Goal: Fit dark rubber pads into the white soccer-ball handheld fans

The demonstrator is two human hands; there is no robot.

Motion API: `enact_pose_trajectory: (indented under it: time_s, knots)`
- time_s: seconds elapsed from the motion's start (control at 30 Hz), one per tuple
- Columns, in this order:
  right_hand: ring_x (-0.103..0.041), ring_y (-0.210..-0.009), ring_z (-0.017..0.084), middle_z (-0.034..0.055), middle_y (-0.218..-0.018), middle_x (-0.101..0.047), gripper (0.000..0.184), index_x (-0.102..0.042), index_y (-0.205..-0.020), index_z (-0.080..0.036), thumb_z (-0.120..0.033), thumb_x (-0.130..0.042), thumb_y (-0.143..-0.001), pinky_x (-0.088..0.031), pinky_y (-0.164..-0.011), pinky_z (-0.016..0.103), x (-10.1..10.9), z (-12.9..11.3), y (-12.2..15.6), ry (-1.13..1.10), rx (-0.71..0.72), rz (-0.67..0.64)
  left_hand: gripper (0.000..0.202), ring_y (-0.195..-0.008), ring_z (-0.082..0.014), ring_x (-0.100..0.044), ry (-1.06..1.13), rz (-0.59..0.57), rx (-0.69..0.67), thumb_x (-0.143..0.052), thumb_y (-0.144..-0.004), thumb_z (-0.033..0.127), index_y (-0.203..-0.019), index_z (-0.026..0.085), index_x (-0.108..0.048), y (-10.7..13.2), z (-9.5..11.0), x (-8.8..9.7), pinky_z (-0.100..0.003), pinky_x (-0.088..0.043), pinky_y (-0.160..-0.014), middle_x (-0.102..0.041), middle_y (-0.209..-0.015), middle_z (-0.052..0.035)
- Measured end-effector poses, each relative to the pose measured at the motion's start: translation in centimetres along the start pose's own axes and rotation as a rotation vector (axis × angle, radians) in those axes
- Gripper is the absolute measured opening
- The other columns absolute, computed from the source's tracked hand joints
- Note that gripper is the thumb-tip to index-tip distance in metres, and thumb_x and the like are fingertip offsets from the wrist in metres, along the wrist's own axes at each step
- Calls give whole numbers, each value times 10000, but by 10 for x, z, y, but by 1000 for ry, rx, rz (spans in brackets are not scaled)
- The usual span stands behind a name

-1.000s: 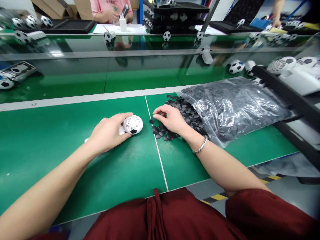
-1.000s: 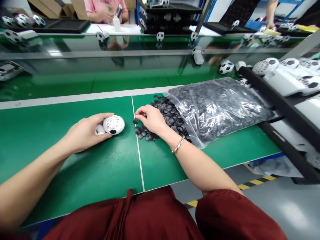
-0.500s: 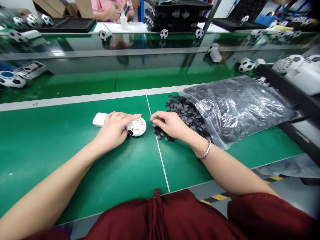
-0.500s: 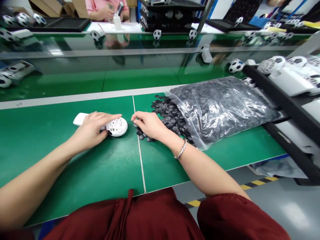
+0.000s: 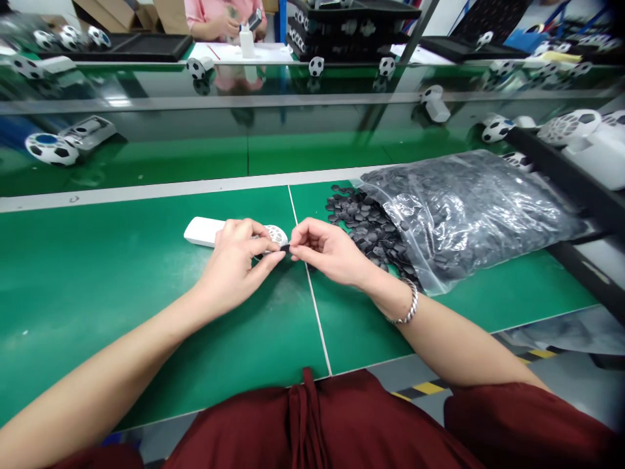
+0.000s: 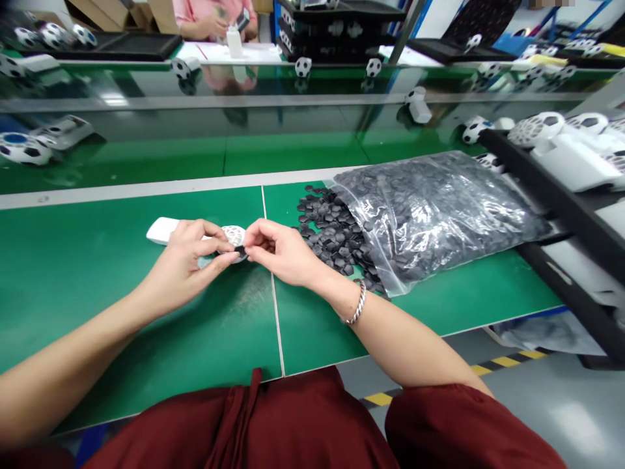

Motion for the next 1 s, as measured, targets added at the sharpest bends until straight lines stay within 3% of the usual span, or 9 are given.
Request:
enact_pose_trajectory:
  time_s: [0.2, 0.33, 0.4, 0.5, 0.57, 0.73, 0.87, 1.0]
  knots:
    - [-566, -777, 106, 16, -836, -604, 173, -618, -969, -174, -169, -585, -799, -477, -729, 255, -1, -11, 3, 209, 249, -111, 226, -939, -203, -487, 432, -209, 148, -505, -818, 375, -795, 216, -664, -2, -9, 4, -399, -387, -875, -526, -903, -35]
    - [-564, -761, 109, 10, -793, -619, 67, -651, -845, -189, -208, -621, -788, -471, -721, 255, 0, -15, 4, 303, 431, -2, 238, -934, -188, -509, 526, -275, 138, -513, -816, 398, -812, 223, -674, -3, -9, 9, -369, -404, -882, -535, -916, -34]
    - [-564, -823, 124, 18, -844, -617, 55, -647, -798, -198, -242, -614, -793, -468, -755, 273, 2, -14, 3, 320, 441, 79, 282, -993, -205, -507, 469, -220, 137, -531, -800, 442, -935, 229, -656, -4, -11, 9, -380, -392, -915, -550, -997, -47]
    - [-571, -821, 128, 15, -859, -622, 92, -624, -818, -204, -256, -550, -835, -468, -757, 276, 6, -9, 1, 308, 295, 97, 658, -1165, -285, -404, 158, -72, 129, -643, -663, 543, -1213, 212, -496, -4, -20, 4, -464, -314, -990, -488, -1226, -97]
    - [-578, -790, 125, 6, -840, -634, 99, -621, -850, -212, -235, -525, -848, -466, -757, 275, 7, -6, -1, 339, 209, 65, 820, -1216, -328, -344, -61, -67, 107, -683, -590, 563, -1271, 188, -424, -4, -26, -3, -535, -223, -1023, -459, -1281, -123]
    - [-582, -816, 135, 10, -896, -647, 129, -627, -922, -219, -196, -547, -823, -456, -775, 283, 6, -4, -1, 443, 187, 7, 654, -1124, -295, -441, -177, -153, 41, -643, -647, 513, -1200, 203, -480, -3, -34, -13, -550, -171, -1034, -572, -1155, -90]
    - [-586, -775, 130, 17, -832, -652, 50, -631, -831, -182, -183, -592, -798, -456, -731, 257, 2, -3, 0, 485, 212, -49, 674, -1130, -280, -433, -146, -184, -2, -638, -651, 524, -1218, 202, -469, -3, -32, -11, -539, -164, -1039, -571, -1159, -82]
    - [-580, -813, 140, 43, -838, -638, 88, -661, -826, -168, -182, -576, -816, -446, -754, 267, -3, -2, 0, 523, 287, -94, 735, -1133, -290, -428, -130, -179, -2, -586, -640, 646, -1206, 189, -484, -3, -30, -12, -551, -161, -1033, -574, -1156, -90]
Point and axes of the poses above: each hand's wrist, its own y-axis away from the middle knuckle, its own x-axis out of the back of the hand, z = x × y, the point moved 3 cm from there along -y, towards the middle knuckle
